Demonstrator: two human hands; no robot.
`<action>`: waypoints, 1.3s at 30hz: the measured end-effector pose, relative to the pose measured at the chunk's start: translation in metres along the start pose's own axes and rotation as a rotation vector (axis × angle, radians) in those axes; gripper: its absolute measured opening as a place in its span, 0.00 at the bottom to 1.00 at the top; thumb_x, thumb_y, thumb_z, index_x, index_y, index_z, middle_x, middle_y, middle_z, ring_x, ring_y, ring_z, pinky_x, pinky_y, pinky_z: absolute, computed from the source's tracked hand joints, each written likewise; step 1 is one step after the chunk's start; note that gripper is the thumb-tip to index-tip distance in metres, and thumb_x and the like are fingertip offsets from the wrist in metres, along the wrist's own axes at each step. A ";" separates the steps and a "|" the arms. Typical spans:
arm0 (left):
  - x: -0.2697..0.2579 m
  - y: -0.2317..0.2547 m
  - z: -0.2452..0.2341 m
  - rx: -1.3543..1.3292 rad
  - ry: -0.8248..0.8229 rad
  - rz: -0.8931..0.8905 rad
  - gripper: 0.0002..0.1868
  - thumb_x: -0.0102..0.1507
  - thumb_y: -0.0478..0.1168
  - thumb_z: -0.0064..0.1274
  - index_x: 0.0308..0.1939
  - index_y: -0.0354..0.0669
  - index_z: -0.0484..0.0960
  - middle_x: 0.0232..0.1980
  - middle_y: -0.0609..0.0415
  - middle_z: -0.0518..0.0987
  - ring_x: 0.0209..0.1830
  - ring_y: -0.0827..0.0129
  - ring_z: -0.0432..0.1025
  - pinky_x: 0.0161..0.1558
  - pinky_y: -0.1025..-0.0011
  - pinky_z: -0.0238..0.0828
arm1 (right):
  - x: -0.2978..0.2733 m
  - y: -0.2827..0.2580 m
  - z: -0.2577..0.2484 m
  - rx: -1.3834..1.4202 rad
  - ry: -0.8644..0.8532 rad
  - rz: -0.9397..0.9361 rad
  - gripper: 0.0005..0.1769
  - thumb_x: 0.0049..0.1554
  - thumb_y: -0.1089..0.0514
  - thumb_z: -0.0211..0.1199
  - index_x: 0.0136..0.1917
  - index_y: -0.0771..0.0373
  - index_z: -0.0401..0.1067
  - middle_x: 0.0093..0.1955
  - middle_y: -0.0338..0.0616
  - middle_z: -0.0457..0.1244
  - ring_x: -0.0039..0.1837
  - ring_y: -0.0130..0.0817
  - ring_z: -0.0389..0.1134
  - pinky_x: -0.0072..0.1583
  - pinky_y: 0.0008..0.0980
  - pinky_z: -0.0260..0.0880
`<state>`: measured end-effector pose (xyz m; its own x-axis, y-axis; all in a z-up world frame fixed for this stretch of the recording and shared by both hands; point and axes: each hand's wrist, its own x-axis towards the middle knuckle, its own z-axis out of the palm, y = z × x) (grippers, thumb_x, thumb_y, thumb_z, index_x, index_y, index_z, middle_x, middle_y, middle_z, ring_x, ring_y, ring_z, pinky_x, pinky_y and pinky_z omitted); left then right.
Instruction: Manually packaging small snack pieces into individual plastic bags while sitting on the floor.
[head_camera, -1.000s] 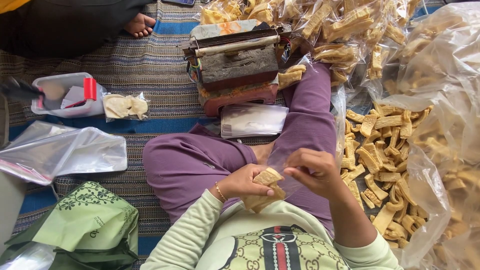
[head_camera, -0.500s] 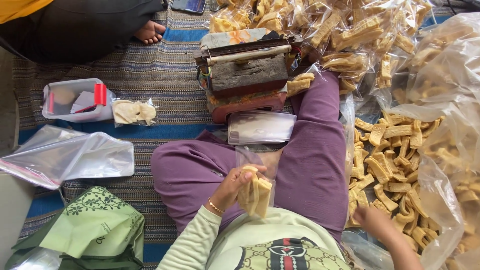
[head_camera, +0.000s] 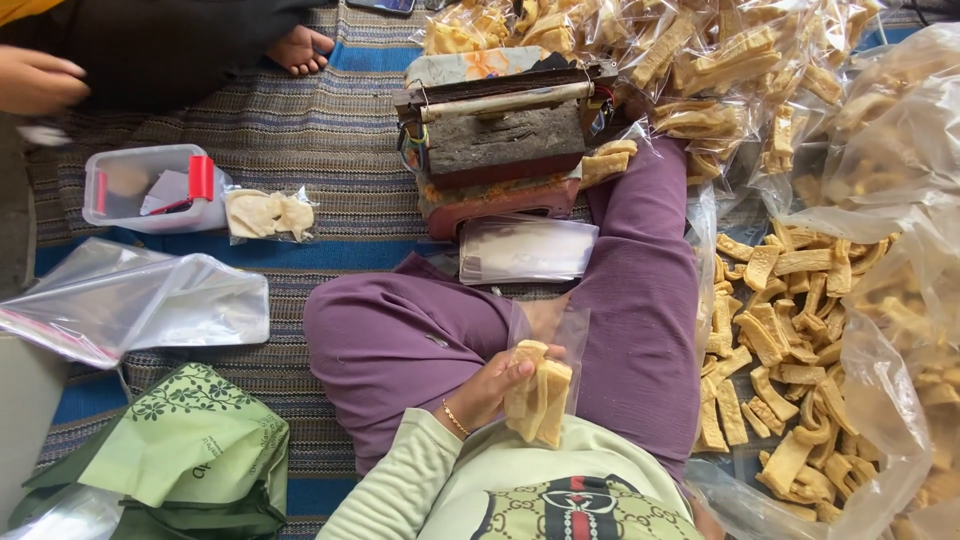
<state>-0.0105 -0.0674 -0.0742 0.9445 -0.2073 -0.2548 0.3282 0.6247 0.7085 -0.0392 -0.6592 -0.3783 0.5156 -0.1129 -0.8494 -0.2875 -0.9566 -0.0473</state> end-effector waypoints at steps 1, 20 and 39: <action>0.000 -0.005 -0.003 -0.051 -0.041 -0.020 0.45 0.61 0.60 0.57 0.72 0.33 0.65 0.60 0.45 0.76 0.54 0.66 0.74 0.56 0.71 0.73 | 0.037 -0.007 -0.007 0.024 0.025 -0.018 0.32 0.60 0.44 0.59 0.77 0.33 0.63 0.77 0.37 0.63 0.78 0.36 0.62 0.74 0.36 0.61; -0.011 0.023 -0.028 0.059 0.211 0.277 0.35 0.66 0.58 0.44 0.67 0.32 0.73 0.45 0.45 0.83 0.41 0.70 0.79 0.47 0.67 0.80 | -0.036 -0.125 -0.124 -0.681 -0.303 -0.285 0.26 0.53 0.33 0.57 0.59 0.42 0.80 0.52 0.38 0.75 0.60 0.39 0.76 0.61 0.41 0.77; -0.009 0.031 0.054 -0.001 0.365 0.124 0.33 0.56 0.42 0.63 0.66 0.41 0.75 0.52 0.48 0.81 0.48 0.68 0.76 0.52 0.65 0.77 | -0.226 -0.375 -0.235 0.271 0.580 -1.230 0.11 0.58 0.58 0.66 0.54 0.56 0.79 0.53 0.45 0.71 0.57 0.46 0.75 0.56 0.42 0.74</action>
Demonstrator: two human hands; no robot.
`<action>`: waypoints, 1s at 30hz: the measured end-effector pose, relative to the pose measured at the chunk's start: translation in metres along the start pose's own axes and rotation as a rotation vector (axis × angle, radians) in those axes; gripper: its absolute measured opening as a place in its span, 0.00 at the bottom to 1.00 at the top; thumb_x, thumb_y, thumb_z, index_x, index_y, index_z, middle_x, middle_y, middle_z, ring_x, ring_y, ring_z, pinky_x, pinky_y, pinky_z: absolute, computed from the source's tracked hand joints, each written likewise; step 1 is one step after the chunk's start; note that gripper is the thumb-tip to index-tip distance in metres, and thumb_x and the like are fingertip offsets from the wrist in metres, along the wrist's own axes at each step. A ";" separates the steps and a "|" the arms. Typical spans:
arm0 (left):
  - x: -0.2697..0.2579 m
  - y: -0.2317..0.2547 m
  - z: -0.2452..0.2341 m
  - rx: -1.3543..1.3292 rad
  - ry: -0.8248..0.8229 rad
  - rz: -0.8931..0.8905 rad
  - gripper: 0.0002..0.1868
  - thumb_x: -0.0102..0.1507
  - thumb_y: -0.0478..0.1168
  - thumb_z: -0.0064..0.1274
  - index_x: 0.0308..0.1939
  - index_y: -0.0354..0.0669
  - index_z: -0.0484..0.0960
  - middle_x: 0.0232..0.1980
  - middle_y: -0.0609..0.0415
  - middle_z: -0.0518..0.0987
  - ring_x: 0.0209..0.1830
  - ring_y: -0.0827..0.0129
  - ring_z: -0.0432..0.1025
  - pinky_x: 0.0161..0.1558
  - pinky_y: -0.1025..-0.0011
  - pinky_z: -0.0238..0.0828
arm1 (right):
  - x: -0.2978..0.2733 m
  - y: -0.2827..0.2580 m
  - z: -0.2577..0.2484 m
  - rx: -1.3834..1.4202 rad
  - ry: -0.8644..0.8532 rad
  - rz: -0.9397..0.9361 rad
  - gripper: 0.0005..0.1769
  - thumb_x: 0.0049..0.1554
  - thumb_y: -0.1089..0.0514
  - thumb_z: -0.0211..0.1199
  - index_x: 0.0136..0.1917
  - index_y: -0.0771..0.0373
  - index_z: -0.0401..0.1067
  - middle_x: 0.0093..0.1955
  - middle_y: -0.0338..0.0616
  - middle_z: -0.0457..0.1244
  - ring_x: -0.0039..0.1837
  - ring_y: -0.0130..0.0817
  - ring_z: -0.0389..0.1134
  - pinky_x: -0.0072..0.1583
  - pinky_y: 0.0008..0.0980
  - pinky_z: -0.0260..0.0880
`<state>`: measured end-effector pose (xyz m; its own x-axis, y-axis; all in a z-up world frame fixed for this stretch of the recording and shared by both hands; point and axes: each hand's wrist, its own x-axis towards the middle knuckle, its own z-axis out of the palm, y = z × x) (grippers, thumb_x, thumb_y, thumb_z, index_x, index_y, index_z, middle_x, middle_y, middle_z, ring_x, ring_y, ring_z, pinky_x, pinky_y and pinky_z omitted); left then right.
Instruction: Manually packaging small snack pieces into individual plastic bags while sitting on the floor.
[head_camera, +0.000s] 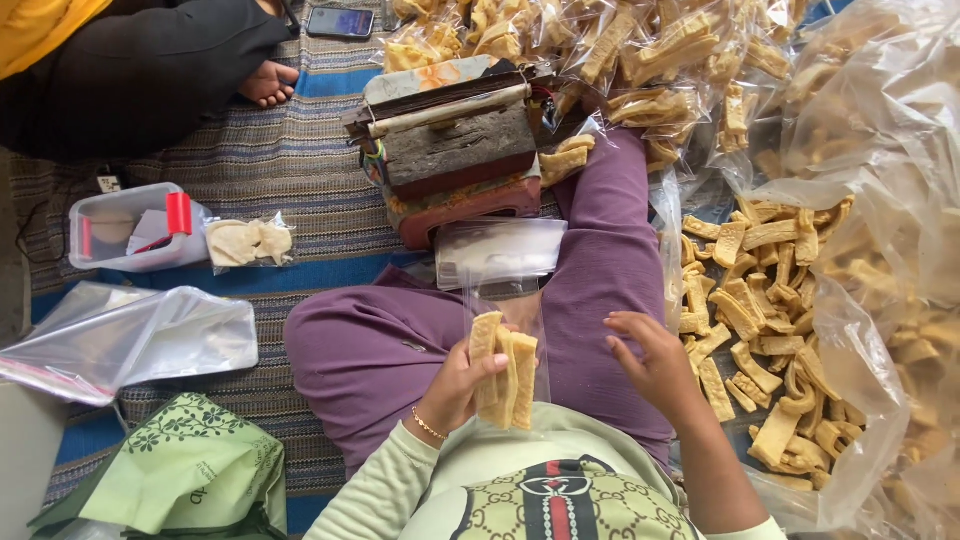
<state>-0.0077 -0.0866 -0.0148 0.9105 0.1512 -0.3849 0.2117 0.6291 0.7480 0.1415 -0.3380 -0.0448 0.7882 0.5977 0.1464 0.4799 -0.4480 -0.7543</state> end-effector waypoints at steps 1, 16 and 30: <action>-0.001 -0.001 0.002 0.012 0.000 -0.016 0.33 0.56 0.42 0.63 0.65 0.41 0.77 0.52 0.50 0.81 0.48 0.69 0.76 0.52 0.66 0.76 | 0.001 0.006 -0.004 -0.027 0.032 -0.008 0.10 0.58 0.58 0.66 0.54 0.56 0.79 0.53 0.45 0.71 0.56 0.47 0.74 0.56 0.43 0.74; 0.005 -0.018 -0.016 0.049 -0.330 -0.133 0.26 0.57 0.37 0.60 0.58 0.29 0.75 0.52 0.42 0.81 0.49 0.62 0.76 0.56 0.67 0.73 | -0.007 0.143 -0.045 -0.397 -0.067 0.961 0.39 0.57 0.48 0.63 0.79 0.44 0.56 0.87 0.47 0.37 0.84 0.53 0.35 0.75 0.78 0.28; 0.016 -0.021 -0.036 0.014 -0.153 0.073 0.23 0.58 0.36 0.59 0.56 0.32 0.77 0.49 0.43 0.82 0.45 0.61 0.77 0.51 0.61 0.75 | -0.090 0.283 0.026 -0.403 0.070 0.791 0.36 0.52 0.42 0.71 0.71 0.54 0.71 0.74 0.56 0.58 0.77 0.51 0.58 0.70 0.48 0.63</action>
<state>-0.0101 -0.0700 -0.0558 0.9669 0.0776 -0.2432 0.1468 0.6101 0.7786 0.1966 -0.5017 -0.2883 0.9619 -0.0219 -0.2727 -0.1260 -0.9201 -0.3707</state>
